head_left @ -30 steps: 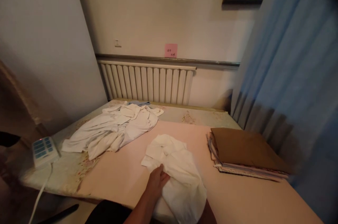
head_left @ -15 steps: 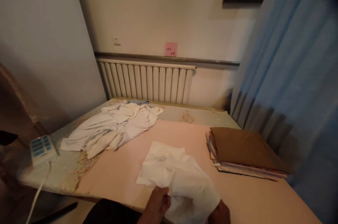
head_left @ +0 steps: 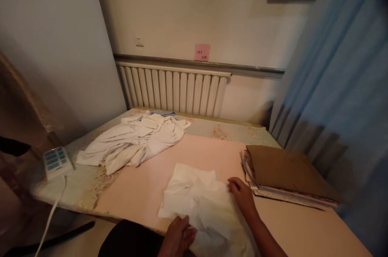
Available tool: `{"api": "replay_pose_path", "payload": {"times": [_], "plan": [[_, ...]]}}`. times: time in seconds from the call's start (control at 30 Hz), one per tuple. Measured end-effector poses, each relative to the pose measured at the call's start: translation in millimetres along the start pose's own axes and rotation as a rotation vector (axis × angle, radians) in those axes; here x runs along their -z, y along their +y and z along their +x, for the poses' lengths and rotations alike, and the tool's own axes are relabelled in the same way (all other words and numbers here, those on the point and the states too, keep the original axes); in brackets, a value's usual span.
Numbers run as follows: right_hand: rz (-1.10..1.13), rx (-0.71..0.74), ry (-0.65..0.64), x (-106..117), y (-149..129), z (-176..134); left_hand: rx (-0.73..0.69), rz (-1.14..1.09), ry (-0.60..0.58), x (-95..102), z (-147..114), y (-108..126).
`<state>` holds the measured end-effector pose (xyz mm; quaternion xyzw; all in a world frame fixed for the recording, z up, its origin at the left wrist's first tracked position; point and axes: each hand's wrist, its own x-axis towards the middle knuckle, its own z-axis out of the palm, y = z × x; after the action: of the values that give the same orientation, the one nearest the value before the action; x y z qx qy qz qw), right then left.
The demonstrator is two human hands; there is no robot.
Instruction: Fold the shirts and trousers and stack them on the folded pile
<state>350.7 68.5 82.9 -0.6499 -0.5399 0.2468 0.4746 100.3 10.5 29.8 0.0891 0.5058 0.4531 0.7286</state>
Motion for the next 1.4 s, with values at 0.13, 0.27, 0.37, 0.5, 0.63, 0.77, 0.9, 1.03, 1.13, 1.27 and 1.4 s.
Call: {"api": "replay_pose_path", "payload": {"times": [0.13, 0.27, 0.37, 0.5, 0.63, 0.77, 0.9, 1.03, 1.13, 1.27, 1.4], "plan": [[-0.135, 0.262, -0.318, -54, -15, 1, -0.08, 0.011, 0.037, 6.4, -1, 6], [-0.317, 0.444, -0.467, -88, -17, 2, -0.133, 0.072, 0.056, 14.0, 6, 13], [-0.403, 0.361, -0.497, -99, -14, 9, -0.202, 0.179, 0.13, 19.3, 13, 22], [-0.429, 0.176, -0.45, -105, -9, 24, -0.314, 0.243, 0.252, 23.3, 17, 38], [-0.401, 0.06, -0.461, -107, -5, 35, -0.342, 0.186, 0.201, 27.8, 20, 54], [-0.35, -0.016, -0.511, -98, -7, 38, -0.344, 0.196, 0.084, 36.3, 26, 62], [-0.297, -0.015, -0.637, -78, -14, 37, -0.405, 0.21, 0.042, 44.5, 32, 64], [-0.297, 0.026, -0.725, -56, -26, 27, -0.426, 0.314, -0.118, 49.0, 30, 69], [-0.281, 0.156, -0.661, -37, -43, 7, -0.455, 0.487, -0.266, 49.4, 21, 75], [-0.212, 0.604, -0.457, -5, -62, -34, -0.649, 0.805, -0.252, 46.6, -1, 78], [-0.319, 0.861, -0.257, 20, -64, -70, -0.936, 1.118, -0.242, 43.7, -21, 66]]}}
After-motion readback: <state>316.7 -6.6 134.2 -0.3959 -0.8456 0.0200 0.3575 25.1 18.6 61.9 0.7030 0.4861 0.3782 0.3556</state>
